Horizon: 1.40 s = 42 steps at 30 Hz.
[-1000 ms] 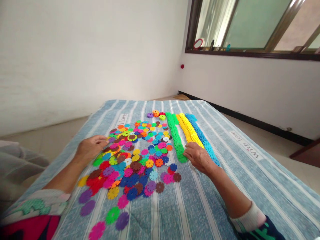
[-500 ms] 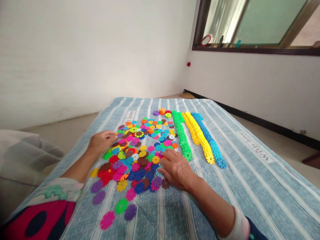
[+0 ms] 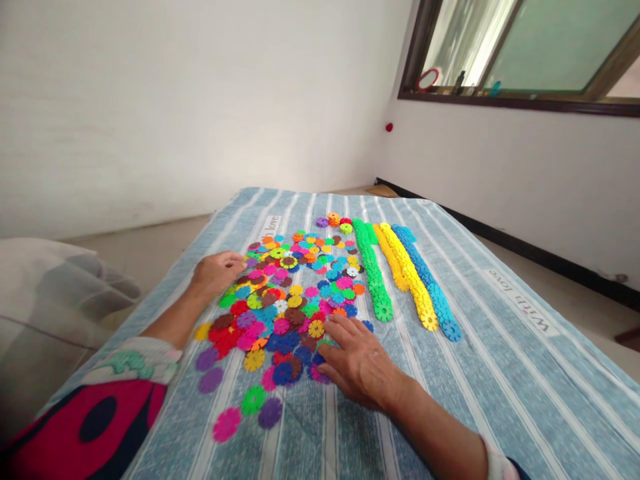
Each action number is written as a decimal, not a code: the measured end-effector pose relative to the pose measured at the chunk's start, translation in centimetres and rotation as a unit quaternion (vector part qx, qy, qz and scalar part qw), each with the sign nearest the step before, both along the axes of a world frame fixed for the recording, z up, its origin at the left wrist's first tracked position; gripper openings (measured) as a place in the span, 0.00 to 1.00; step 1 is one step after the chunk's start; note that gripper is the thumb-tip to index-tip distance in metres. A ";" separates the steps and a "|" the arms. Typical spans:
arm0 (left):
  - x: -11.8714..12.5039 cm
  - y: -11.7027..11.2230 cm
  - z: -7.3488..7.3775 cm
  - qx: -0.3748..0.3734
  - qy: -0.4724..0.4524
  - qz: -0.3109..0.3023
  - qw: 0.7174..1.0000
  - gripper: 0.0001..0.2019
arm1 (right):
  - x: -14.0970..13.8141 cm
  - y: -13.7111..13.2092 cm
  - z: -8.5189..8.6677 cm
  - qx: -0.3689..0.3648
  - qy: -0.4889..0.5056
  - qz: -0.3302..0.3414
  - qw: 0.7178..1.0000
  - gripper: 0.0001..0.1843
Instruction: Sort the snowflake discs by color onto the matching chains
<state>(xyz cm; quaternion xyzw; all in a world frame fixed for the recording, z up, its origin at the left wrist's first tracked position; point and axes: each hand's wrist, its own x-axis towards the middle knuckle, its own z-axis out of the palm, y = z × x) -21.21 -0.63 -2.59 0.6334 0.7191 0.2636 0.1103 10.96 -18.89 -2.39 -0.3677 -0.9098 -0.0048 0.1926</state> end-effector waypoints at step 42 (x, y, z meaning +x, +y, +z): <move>0.4 -0.3 -0.5 0.017 -0.021 -0.014 1.000 0.19 | -9.6 0.0 1.9 -0.171 0.034 0.104 0.979 0.08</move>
